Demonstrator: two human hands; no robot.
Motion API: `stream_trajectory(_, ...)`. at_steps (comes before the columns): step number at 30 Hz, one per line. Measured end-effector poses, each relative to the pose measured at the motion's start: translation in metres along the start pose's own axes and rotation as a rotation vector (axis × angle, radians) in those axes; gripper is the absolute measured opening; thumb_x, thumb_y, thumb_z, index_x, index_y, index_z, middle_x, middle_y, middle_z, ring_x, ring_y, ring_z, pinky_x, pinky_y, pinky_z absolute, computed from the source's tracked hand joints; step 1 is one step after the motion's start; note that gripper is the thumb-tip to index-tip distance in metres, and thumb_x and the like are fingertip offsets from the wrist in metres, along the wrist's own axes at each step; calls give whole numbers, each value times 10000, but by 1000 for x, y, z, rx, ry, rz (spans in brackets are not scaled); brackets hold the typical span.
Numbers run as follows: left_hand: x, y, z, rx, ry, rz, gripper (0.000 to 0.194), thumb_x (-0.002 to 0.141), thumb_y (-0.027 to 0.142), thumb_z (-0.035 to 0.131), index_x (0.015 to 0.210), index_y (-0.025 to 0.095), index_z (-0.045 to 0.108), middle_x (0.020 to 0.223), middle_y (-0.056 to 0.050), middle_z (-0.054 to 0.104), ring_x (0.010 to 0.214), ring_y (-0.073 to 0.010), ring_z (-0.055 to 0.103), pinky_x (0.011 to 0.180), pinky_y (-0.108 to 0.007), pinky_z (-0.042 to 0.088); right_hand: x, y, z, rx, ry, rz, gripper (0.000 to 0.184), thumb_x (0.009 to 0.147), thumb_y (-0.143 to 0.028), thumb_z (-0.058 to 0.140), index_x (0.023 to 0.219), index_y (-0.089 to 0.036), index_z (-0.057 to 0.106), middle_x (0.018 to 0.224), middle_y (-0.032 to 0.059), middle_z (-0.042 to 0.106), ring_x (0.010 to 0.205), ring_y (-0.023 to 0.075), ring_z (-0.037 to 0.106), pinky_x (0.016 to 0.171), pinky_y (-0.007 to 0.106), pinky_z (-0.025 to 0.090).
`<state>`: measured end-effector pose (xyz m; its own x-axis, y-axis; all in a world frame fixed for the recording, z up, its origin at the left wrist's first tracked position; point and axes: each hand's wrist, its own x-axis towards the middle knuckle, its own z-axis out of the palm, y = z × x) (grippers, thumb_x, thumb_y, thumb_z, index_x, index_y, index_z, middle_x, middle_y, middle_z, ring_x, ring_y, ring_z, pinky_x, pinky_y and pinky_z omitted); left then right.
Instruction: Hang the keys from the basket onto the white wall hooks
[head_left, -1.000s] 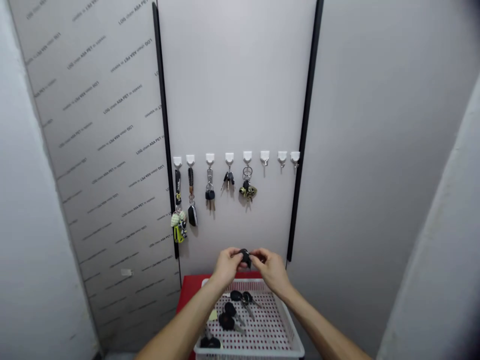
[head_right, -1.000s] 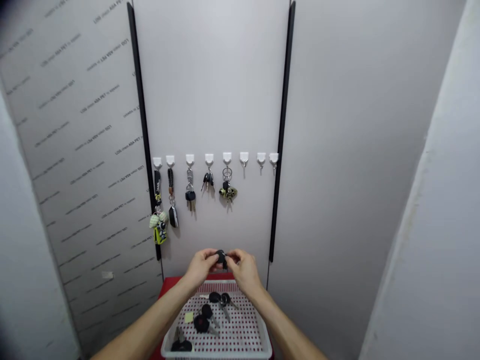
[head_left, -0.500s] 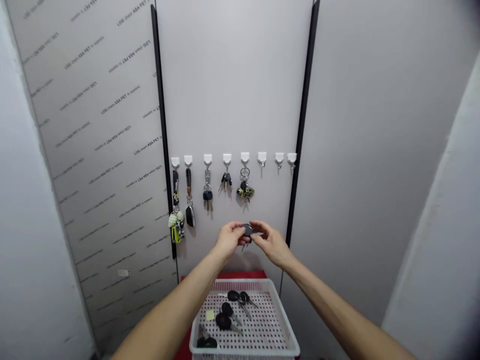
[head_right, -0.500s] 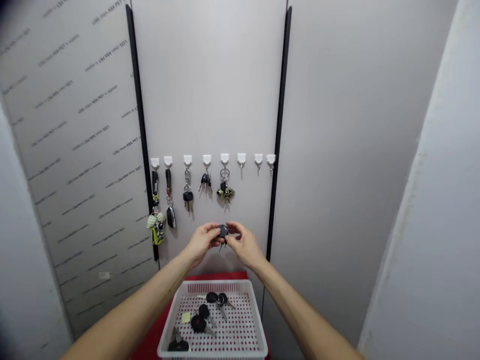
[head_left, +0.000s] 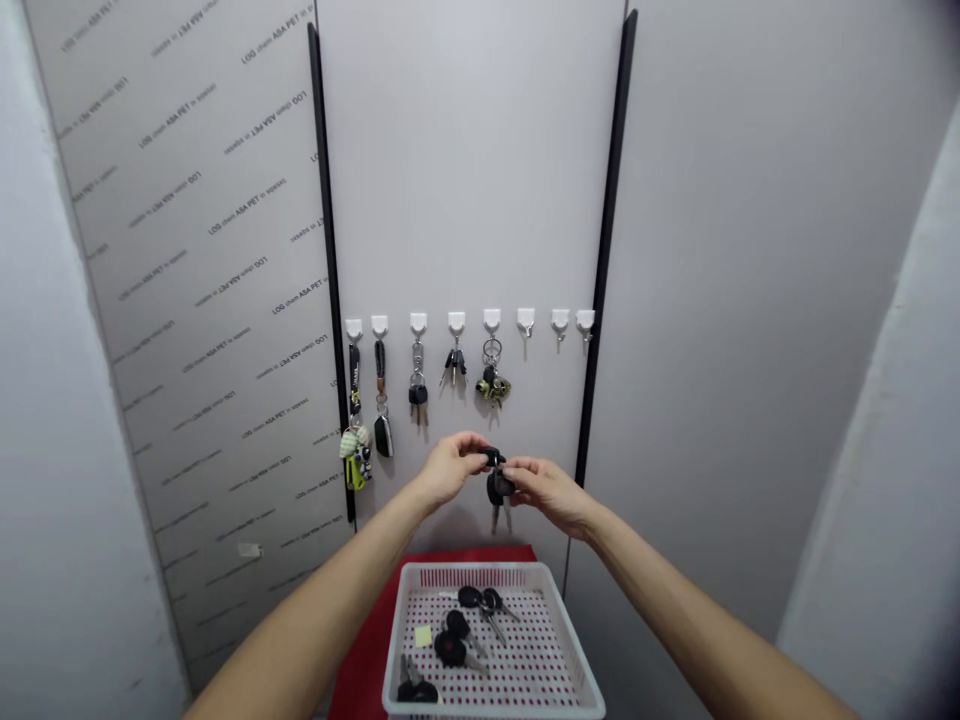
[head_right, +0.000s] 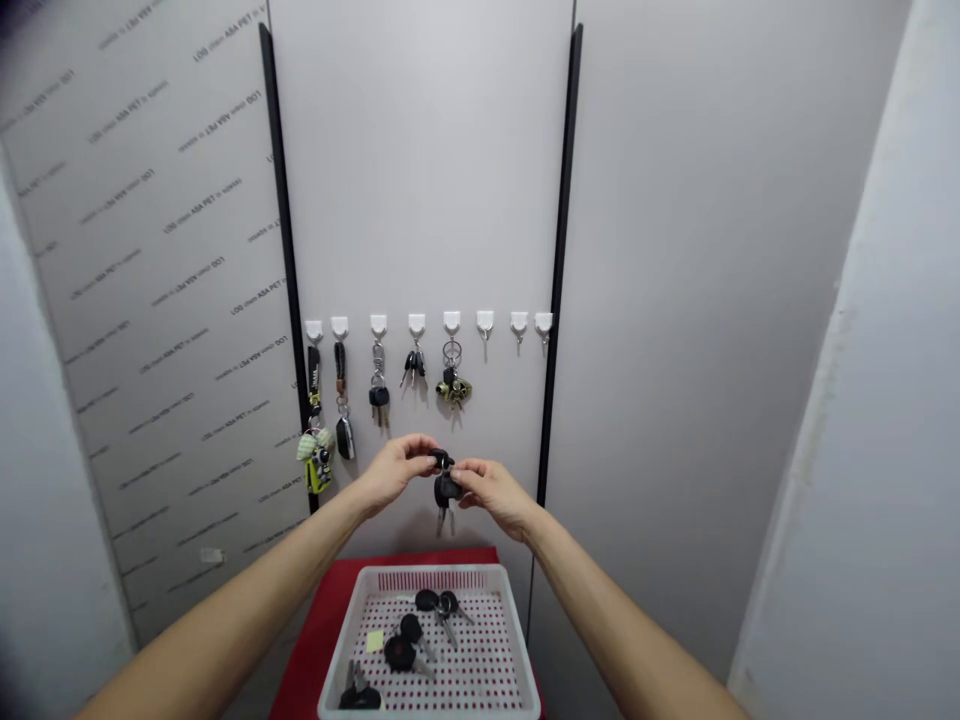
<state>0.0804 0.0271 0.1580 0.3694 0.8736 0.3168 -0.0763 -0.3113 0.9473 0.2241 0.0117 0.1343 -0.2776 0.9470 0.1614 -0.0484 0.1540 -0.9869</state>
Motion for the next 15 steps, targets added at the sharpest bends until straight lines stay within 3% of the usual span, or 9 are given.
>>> stream_trajectory(5, 10, -3, 0, 188, 88, 139, 105, 529, 53, 483, 595, 132, 503, 591, 24, 509, 580, -68, 447, 597, -194, 345, 2, -7, -1, 70, 117, -19, 159, 552, -284, 538, 600, -141, 486, 517, -40, 474, 468, 45, 411, 475, 190, 333)
stream_trajectory(9, 19, -6, 1, 277, 89, 164, 111, 541, 92, 495, 644, 132, 510, 598, 15, 515, 549, -69, 445, 555, -190, 354, 12, -20, -8, 1, 293, -115, 182, 523, -291, 552, 568, -131, 476, 474, -46, 456, 412, 32, 380, 439, 182, 318)
stream_trajectory(15, 36, 19, 18, 389, 80, 205, 271, 581, 99, 464, 845, 121, 521, 777, -45, 561, 602, -84, 480, 596, -206, 378, 36, -64, -23, -167, 559, -270, 144, 513, -257, 546, 523, -128, 481, 433, -37, 456, 383, 39, 378, 388, 180, 309)
